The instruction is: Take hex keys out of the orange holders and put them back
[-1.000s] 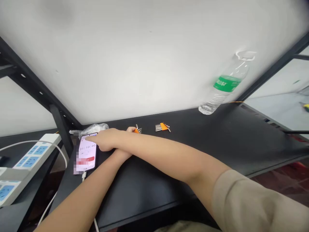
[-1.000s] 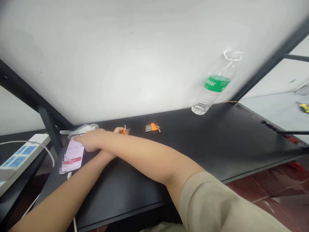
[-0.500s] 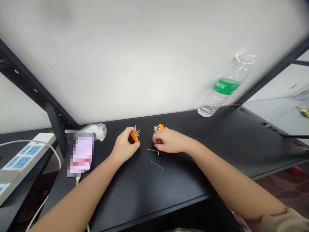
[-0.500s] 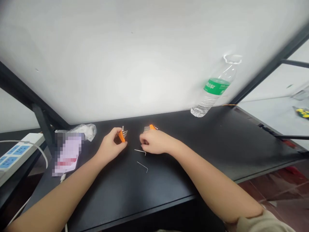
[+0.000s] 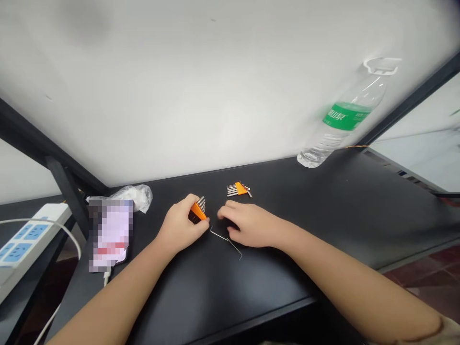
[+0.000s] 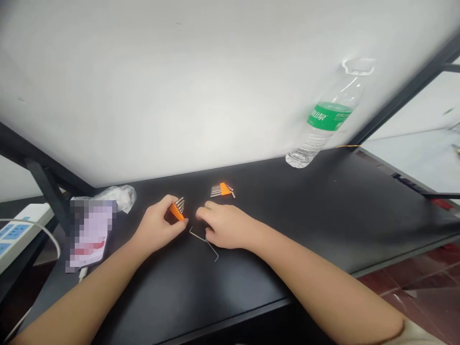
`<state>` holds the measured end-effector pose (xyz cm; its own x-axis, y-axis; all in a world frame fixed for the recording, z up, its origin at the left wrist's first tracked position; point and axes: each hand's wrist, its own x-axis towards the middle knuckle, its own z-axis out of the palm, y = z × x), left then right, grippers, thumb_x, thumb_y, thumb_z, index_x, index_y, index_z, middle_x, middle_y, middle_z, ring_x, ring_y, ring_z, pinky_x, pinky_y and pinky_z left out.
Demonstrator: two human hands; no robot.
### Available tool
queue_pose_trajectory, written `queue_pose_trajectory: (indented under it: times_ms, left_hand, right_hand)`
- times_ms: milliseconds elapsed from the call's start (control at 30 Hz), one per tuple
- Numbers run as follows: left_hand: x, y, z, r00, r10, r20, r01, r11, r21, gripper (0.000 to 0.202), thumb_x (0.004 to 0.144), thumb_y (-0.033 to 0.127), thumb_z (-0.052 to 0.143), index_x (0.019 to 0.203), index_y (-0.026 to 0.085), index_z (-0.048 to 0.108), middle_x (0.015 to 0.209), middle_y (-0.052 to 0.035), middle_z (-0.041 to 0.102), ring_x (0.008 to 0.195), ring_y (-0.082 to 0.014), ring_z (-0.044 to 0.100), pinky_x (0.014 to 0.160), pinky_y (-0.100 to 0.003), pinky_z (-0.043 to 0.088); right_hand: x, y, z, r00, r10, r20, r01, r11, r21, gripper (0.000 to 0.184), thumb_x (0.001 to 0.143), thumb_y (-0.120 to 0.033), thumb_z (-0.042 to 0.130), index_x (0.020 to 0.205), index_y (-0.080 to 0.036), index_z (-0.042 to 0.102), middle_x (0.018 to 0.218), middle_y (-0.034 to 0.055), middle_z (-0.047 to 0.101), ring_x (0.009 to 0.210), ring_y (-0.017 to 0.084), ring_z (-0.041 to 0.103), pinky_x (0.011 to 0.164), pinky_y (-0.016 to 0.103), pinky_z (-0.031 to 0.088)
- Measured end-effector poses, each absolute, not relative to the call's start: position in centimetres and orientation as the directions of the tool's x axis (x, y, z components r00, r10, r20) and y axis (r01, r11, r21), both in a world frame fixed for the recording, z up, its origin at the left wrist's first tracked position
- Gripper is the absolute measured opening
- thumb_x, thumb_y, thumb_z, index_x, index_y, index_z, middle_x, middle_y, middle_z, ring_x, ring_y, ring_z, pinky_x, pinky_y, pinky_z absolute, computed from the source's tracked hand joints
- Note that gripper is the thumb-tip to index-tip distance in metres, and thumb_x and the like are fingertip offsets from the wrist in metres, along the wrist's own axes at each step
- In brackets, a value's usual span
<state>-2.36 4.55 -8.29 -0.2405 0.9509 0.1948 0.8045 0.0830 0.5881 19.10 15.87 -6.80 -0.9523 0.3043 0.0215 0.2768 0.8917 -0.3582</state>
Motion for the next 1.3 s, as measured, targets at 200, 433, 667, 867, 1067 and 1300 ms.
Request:
queue_pose_trajectory:
  times_ms: [200,433,667,867,1067,1300]
  left_hand:
    - [-2.4,4.6,-8.4,-0.235,0.954,0.185,0.798,0.08,0.598,0.03,0.079,0.031,0.07,0.105,0.024,0.058,0.081,0.0029,0.065,0.07,-0.0166,0.06,0.066,-0.03,0.046]
    - [-2.2,4.4,-8.4,-0.223,0.954,0.203,0.8,0.06,0.597,0.029,0.082,0.034,0.069,0.107,0.024,0.058,0.086,0.0015,0.066,0.073,-0.0171,0.061,0.068,-0.03,0.047]
    - [-2.3,4.4,-8.4,-0.219,0.956,0.196,0.804,0.062,0.592,0.031,0.083,0.036,0.07,0.109,0.024,0.058,0.088,0.0009,0.067,0.075,-0.0177,0.062,0.071,-0.031,0.048]
    - [-2.1,4.3,-8.4,-0.174,0.964,0.202,0.795,0.017,0.606,0.035,0.084,0.04,0.07,0.113,0.024,0.059,0.091,-0.0006,0.067,0.079,-0.0191,0.063,0.073,-0.032,0.049]
    - [-1.7,4.0,-8.1,-0.081,0.968,0.236,0.793,-0.081,0.604,0.039,0.089,0.044,0.068,0.12,0.023,0.058,0.1,-0.0023,0.068,0.085,-0.019,0.064,0.077,-0.032,0.049]
    - [-1.5,3.9,-8.1,-0.098,0.97,0.222,0.773,-0.067,0.631,0.038,0.087,0.044,0.069,0.117,0.024,0.058,0.097,-0.0013,0.069,0.081,-0.0184,0.065,0.074,-0.031,0.05]
  right_hand:
    - [18.6,15.6,-7.6,-0.993,0.024,0.114,-0.018,0.936,-0.353,0.031,0.096,-0.013,0.055,0.119,-0.026,0.071,0.121,0.0057,0.058,0.102,0.018,0.057,0.088,0.03,0.048]
    - [18.0,14.9,-8.4,-0.971,0.223,0.082,0.194,0.945,-0.265,0.024,0.089,0.001,0.049,0.095,-0.015,0.065,0.097,0.0083,0.059,0.092,0.02,0.053,0.08,0.031,0.045]
    - [18.2,15.0,-8.4,-0.914,0.402,0.052,0.375,0.888,-0.266,0.028,0.082,0.001,0.051,0.103,-0.016,0.059,0.091,0.0066,0.058,0.075,0.017,0.05,0.062,0.027,0.034]
    - [18.3,16.3,-7.7,-0.9,0.411,0.147,0.197,0.684,-0.702,0.044,0.084,-0.002,0.053,0.123,-0.02,0.063,0.087,0.0009,0.062,0.076,0.013,0.056,0.07,0.026,0.046]
    - [17.5,15.4,-7.7,-0.805,0.536,0.253,-0.133,0.252,-0.959,0.02,0.089,-0.02,0.065,0.109,-0.019,0.066,0.098,0.0038,0.065,0.088,0.015,0.064,0.083,0.031,0.057]
    - [16.9,15.2,-7.9,-0.772,0.549,0.321,-0.198,0.272,-0.942,0.008,0.092,-0.024,0.066,0.097,-0.019,0.069,0.093,0.0042,0.068,0.084,0.016,0.066,0.079,0.032,0.059]
